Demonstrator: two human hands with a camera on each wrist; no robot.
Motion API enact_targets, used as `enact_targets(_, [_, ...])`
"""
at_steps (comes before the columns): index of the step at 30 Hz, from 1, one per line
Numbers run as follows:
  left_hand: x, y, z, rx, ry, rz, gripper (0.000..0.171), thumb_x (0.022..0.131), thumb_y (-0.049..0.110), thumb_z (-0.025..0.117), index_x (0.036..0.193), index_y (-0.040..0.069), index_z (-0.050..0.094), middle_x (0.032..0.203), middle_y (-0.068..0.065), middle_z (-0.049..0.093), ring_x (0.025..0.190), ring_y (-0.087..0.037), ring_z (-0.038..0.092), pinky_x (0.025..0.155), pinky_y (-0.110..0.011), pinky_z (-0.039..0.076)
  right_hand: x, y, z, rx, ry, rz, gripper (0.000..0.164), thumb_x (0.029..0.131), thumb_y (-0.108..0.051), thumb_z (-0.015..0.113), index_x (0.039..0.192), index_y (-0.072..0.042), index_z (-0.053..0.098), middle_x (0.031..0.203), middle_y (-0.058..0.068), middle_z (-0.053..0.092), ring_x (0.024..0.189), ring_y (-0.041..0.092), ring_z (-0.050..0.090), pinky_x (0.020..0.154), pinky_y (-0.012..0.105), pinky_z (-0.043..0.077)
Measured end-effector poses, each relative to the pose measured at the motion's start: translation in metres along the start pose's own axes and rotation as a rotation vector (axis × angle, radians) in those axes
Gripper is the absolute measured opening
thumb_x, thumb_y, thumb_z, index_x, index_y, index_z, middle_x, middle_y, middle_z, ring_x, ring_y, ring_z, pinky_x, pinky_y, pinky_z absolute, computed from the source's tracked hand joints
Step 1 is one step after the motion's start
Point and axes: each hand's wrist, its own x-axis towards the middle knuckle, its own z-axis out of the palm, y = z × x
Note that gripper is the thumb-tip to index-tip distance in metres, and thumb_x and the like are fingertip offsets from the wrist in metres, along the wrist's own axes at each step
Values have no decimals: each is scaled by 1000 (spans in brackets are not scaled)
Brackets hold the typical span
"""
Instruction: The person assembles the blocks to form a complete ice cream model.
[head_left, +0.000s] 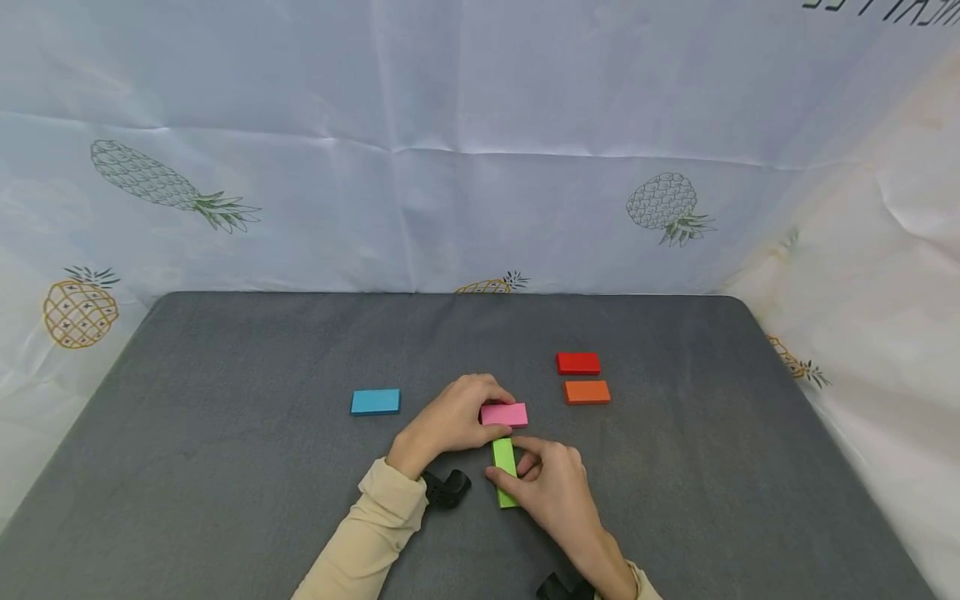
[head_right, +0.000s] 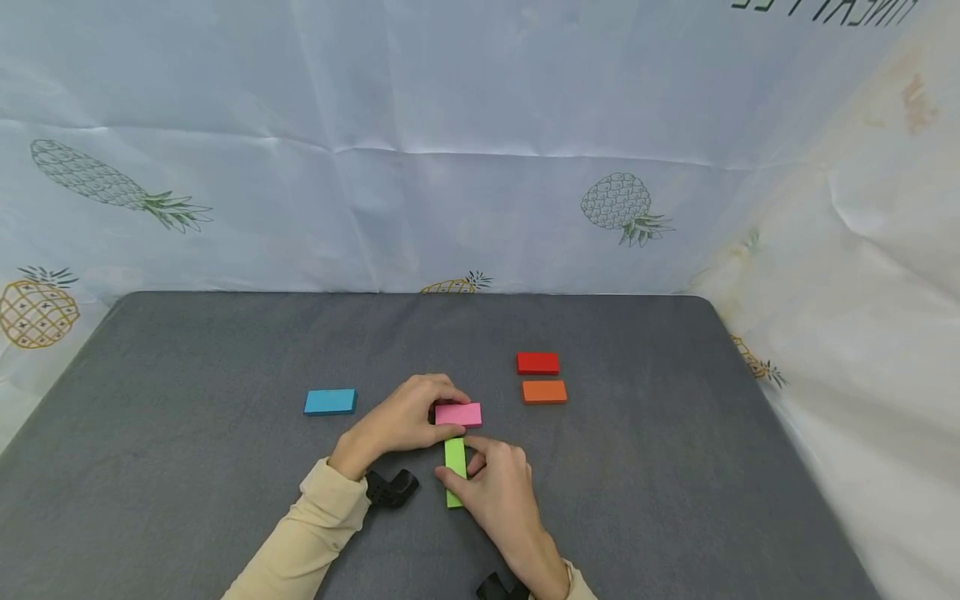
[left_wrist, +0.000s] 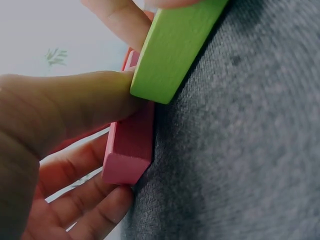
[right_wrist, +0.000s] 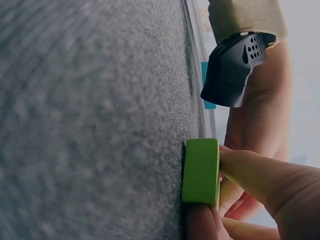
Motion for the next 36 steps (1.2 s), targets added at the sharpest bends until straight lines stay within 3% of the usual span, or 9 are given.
enact_targets(13, [-2,-9,-7,-34,-14,38,27,93,14,74,119,8,76,106,-4,73,90,-13,62,79,-25,52,1,2,-1,-3,0,-6,47,74,-27,93,110,-2,77,60,-5,62,50,-2,55,46,19,44])
enact_targets(21, [-4,-10,-9,-57,-50,29,25,94,10,71,118,8,76,110,-5,73,94,-14,63,83,-27,52,2,2,-1,4,-16,0,49,75,-26,92,113,1,76,61,-4,63,50,-1,58,47,18,46])
enact_targets(36, [-5,-11,-13,-86,-120,55,24,92,8,71,116,7,77,103,-4,73,83,-10,58,74,-20,48,1,2,-1,41,-27,3,48,77,-22,91,115,2,76,59,-4,61,48,0,55,43,18,42])
